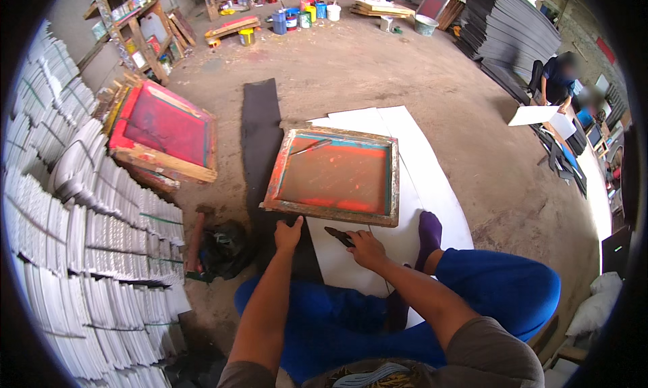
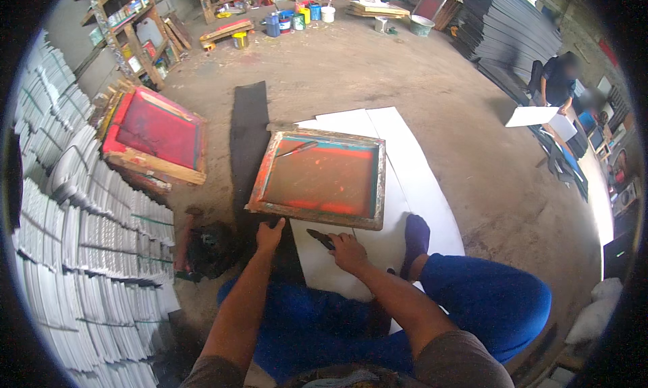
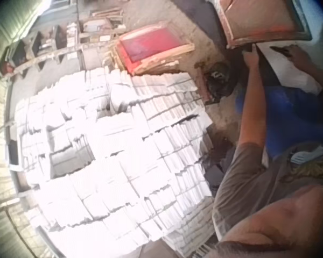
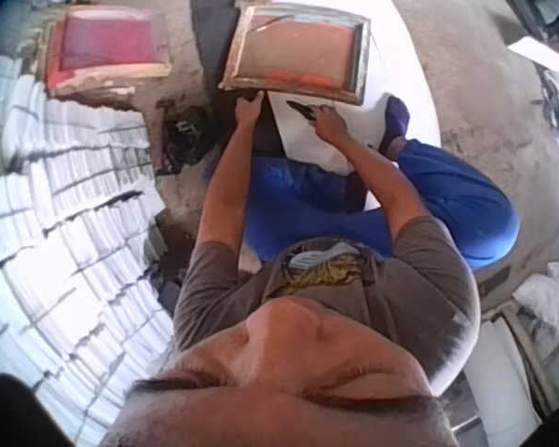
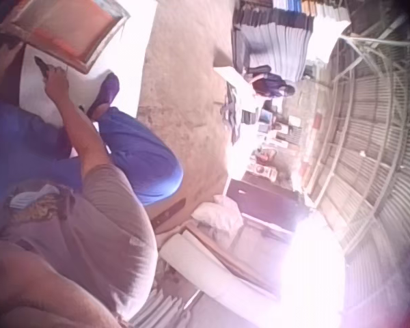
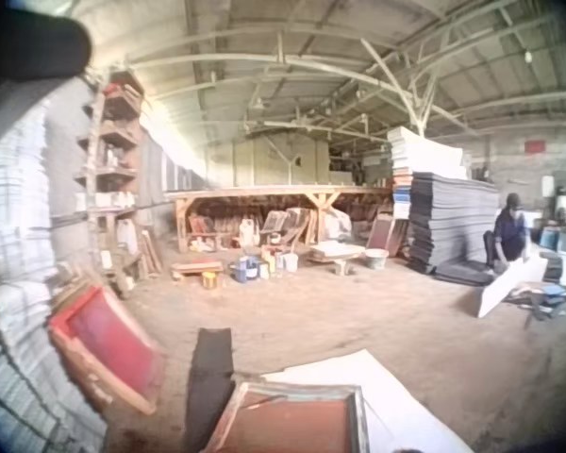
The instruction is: The person sits on the floor and uses pliers to trim the edges of a long black strip of material. They repeatedly pull the strip through a wooden frame and snip small pieces from the edge.
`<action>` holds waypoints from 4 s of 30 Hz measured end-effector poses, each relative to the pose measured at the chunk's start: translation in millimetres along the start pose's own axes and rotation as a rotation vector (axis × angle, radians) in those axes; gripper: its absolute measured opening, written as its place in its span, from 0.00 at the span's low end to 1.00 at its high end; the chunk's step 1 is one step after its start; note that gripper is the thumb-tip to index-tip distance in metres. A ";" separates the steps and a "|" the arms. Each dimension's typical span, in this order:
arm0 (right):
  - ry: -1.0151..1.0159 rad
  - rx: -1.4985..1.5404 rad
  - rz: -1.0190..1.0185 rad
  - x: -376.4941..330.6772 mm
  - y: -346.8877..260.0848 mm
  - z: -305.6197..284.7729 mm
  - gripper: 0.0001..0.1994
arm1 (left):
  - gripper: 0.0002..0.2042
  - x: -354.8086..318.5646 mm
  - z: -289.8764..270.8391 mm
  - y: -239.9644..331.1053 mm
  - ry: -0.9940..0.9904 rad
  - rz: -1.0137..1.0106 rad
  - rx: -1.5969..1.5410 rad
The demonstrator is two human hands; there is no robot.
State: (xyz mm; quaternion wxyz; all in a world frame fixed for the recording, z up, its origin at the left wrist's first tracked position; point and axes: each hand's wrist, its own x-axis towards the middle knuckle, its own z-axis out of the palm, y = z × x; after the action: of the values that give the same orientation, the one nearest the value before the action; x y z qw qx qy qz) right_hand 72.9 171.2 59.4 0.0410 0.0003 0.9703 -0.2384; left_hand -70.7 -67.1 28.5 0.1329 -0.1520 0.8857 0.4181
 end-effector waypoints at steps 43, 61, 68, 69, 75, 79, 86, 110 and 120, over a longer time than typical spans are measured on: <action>0.503 -0.049 0.150 68.1 114.0 -39.7 0.23 | 0.53 41.0 -0.8 -39.6 -0.040 -0.065 -0.208; 0.591 -0.229 0.511 63.1 151.8 -54.0 0.21 | 0.49 44.8 -6.7 -16.8 -0.040 0.003 -0.110; 0.594 -0.034 0.377 95.1 173.0 -66.3 0.18 | 0.48 54.1 -6.4 -30.0 -0.061 -0.011 -0.021; 0.554 -0.028 0.390 96.5 169.9 -69.9 0.18 | 0.49 46.6 -4.2 -18.4 -0.039 -0.023 -0.029; 0.408 -0.034 0.600 72.9 170.1 -74.5 0.18 | 0.51 37.1 -1.8 10.4 -0.052 0.104 0.098; 0.399 -0.031 0.677 56.5 163.1 -78.6 0.19 | 0.53 33.3 2.8 20.0 -0.071 0.069 0.040; 0.635 -0.229 0.268 75.3 138.9 -54.8 0.20 | 0.49 35.7 11.1 11.8 -0.066 0.110 -0.118; 0.542 -0.362 0.366 99.1 119.5 -49.3 0.24 | 0.28 32.0 -1.8 20.6 -0.078 0.000 -0.324; 0.328 -0.243 0.542 94.3 160.8 -60.0 0.22 | 0.28 36.7 5.5 10.2 -0.052 0.026 -0.222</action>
State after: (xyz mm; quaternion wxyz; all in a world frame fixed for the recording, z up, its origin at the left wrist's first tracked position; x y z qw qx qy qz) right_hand -22.7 339.8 30.5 -0.0539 0.2918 0.9499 -0.0981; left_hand -107.7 -62.4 18.9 0.1327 -0.1436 0.8320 0.5191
